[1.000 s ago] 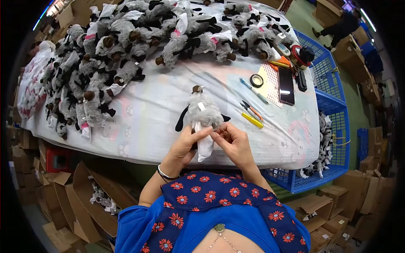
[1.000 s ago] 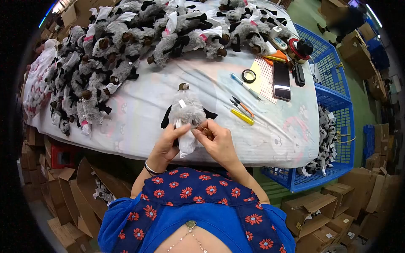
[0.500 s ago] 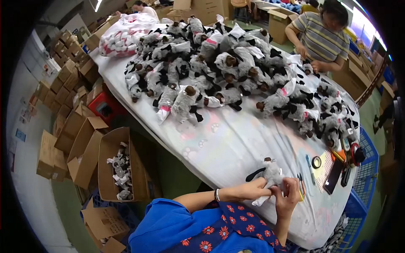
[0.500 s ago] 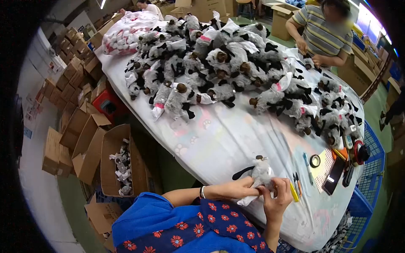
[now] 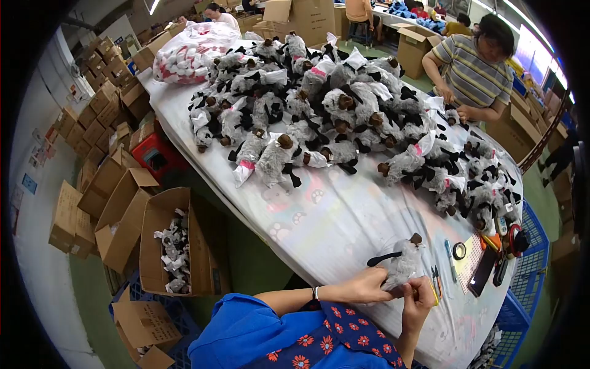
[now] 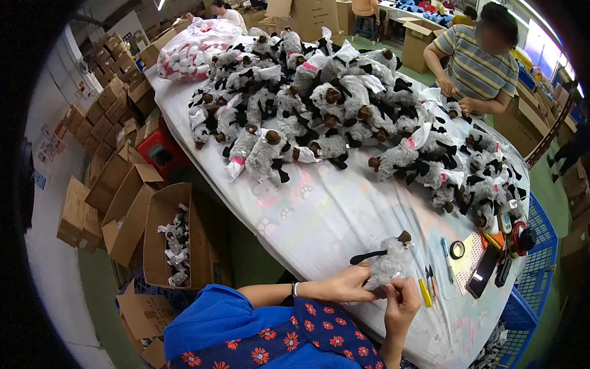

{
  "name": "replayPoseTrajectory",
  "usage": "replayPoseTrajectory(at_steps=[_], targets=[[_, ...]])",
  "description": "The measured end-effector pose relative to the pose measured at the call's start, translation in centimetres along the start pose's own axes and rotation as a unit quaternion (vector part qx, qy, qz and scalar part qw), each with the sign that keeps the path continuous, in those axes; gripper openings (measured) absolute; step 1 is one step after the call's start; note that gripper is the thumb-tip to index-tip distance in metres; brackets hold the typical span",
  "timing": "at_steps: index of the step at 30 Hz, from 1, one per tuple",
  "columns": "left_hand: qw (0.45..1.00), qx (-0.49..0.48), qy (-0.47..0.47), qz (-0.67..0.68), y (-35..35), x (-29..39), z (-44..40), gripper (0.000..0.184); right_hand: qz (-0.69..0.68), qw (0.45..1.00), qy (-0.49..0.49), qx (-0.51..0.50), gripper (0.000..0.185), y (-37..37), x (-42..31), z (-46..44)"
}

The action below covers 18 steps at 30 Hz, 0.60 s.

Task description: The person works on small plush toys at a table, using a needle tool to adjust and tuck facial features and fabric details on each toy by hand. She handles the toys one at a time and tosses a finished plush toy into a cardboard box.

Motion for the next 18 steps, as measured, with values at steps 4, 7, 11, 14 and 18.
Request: replayPoseTrajectory(at_steps=[4, 7, 11, 14, 18], targets=[[0.996, -0.041, -0.019, 0.078, 1.7, 2.2, 0.8, 0.040, 0.104, 0.992, 0.070, 0.003, 0.008, -0.9, -3.5, -1.5], [0.985, -0.139, 0.030, 0.101, -0.9, -0.2, 0.7, 0.039, 0.131, 0.987, 0.094, 0.008, 0.009, -0.3, -2.5, -1.2], [0.964, -0.172, -0.033, 0.199, -0.6, 2.7, 1.7, 0.026, -0.190, 0.967, -0.167, 0.034, 0.004, -0.6, 3.2, 0.1], [0.952, -0.199, 0.002, 0.232, -0.4, 3.5, 2.0, 0.023, -0.311, 0.925, -0.214, 0.040, 0.008, -1.1, 4.2, 0.0], [0.947, -0.186, 0.034, 0.259, -0.4, 2.5, 1.9, 0.022, -0.278, 0.941, -0.192, 0.031, 0.009, -0.7, 3.5, -0.4]])
Point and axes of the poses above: each hand's wrist, its own z-axis away from the middle knuckle, its own y-axis out of the back of the hand, x = y × z, the point moved 9 cm from there along -z, towards the middle knuckle, and after that the axes turned 12 degrees about y, right-handed, at the moved point
